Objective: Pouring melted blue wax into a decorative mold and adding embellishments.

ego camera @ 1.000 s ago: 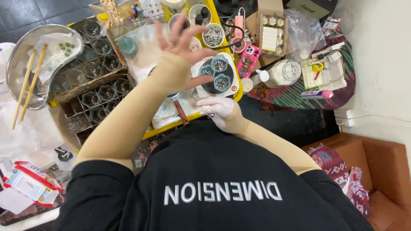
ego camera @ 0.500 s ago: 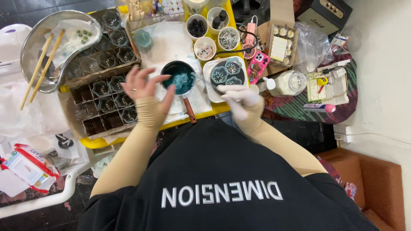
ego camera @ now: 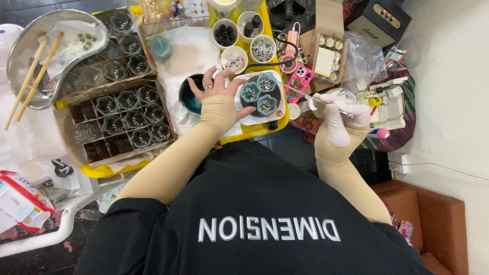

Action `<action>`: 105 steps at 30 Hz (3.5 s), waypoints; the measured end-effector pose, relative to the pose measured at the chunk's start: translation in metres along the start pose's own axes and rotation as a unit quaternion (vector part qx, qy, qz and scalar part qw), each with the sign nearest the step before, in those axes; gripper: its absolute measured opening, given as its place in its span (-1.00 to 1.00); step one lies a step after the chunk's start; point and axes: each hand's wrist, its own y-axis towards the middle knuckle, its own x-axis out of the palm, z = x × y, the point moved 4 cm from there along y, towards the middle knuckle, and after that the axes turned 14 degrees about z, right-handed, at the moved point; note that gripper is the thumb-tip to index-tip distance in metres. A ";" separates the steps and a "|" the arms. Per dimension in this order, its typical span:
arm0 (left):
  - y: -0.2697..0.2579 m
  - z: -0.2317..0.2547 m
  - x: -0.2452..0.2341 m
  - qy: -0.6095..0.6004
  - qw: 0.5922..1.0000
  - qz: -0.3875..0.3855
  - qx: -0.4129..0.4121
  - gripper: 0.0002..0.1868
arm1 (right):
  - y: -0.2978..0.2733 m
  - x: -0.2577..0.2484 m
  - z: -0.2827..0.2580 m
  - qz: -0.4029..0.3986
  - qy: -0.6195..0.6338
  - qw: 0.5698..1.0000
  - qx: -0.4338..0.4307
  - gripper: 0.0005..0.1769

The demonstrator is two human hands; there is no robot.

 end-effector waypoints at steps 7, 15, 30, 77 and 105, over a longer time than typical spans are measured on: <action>0.016 -0.012 0.011 0.000 0.998 -0.038 0.054 -0.31 | 0.001 -0.009 0.001 -0.015 -0.016 1.000 0.012 -0.85; 0.021 -0.017 0.014 -0.031 0.994 -0.039 0.100 -0.42 | 0.005 -0.011 0.006 -0.030 -0.011 0.999 0.023 -0.86; -0.015 -0.038 -0.022 -0.192 0.978 -0.014 -0.075 -0.45 | 0.003 0.019 0.000 -0.074 0.013 0.995 0.073 -0.84; -0.043 -0.120 -0.157 -0.216 0.963 -0.148 0.057 -0.39 | -0.051 0.169 0.021 -0.247 0.012 0.968 0.045 -0.77; -0.031 -0.108 -0.160 -0.359 0.874 -0.309 0.106 -0.45 | -0.042 0.220 -0.007 -0.447 0.010 0.892 0.069 -0.79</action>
